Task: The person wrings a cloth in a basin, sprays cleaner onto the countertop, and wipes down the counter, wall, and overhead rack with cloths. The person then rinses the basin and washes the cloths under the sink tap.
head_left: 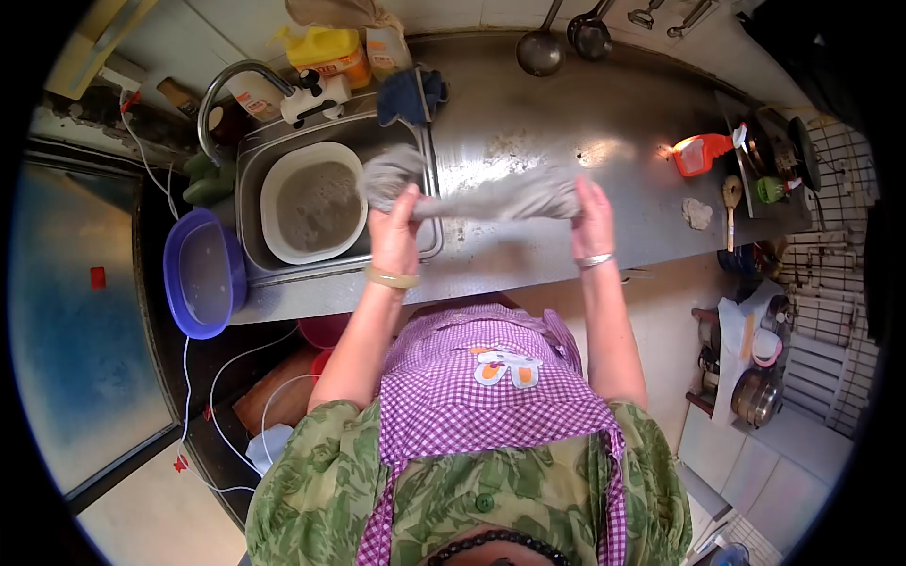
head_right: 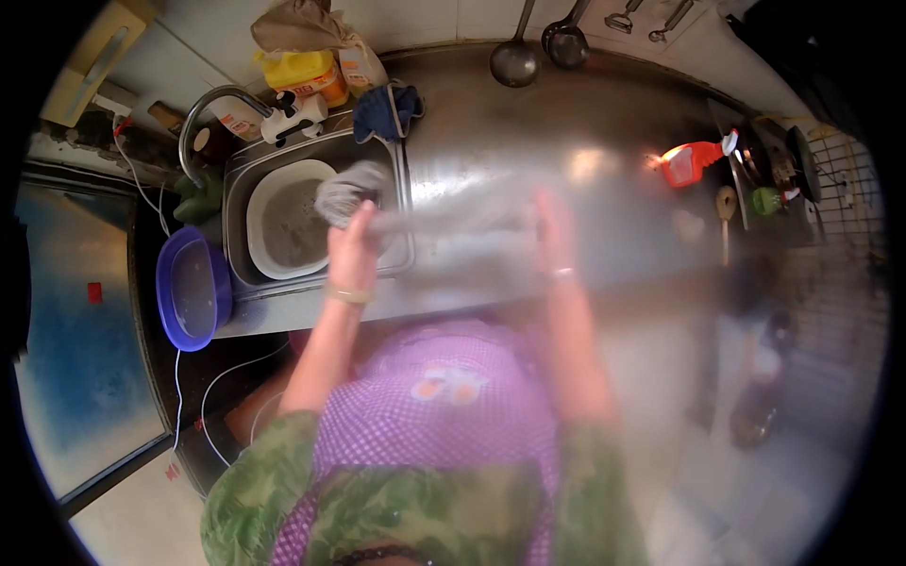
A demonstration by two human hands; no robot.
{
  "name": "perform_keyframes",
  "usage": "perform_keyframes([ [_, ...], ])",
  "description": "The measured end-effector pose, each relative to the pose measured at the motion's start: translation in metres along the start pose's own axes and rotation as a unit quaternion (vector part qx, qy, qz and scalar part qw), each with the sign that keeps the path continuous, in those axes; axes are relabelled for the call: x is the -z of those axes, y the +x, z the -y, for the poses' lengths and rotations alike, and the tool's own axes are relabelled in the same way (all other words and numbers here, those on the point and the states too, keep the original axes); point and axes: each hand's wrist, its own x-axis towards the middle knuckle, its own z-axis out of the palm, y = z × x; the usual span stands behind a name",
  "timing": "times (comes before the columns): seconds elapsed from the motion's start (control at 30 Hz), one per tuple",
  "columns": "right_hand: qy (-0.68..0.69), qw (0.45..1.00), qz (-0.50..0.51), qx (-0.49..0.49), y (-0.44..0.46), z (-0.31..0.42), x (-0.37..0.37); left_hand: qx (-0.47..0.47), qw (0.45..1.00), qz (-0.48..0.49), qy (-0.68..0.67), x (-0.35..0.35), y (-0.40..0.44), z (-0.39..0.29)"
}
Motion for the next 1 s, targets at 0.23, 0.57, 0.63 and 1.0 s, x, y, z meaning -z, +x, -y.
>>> perform_keyframes([
  [0.23, 0.163, 0.985, 0.059, -0.006, -0.005, 0.097, -0.004, 0.263, 0.841, 0.218, 0.421, 0.007, -0.006, -0.027],
  [0.57, 0.012, 0.981, 0.194, 0.024, -0.011, 0.139, -0.067, 0.071, 0.908, 0.326, 0.254, -0.076, 0.003, -0.037],
  [0.63, -0.039, 0.989, 0.127, 0.062, -0.001, 0.154, -0.061, 0.058, 0.915, 0.321, 0.238, -0.077, 0.003, -0.042],
  [1.0, -0.165, 0.986, 0.008, 0.006, 0.024, 0.117, 0.008, 0.226, 0.932, 0.277, -0.068, -0.077, -0.012, -0.046],
])
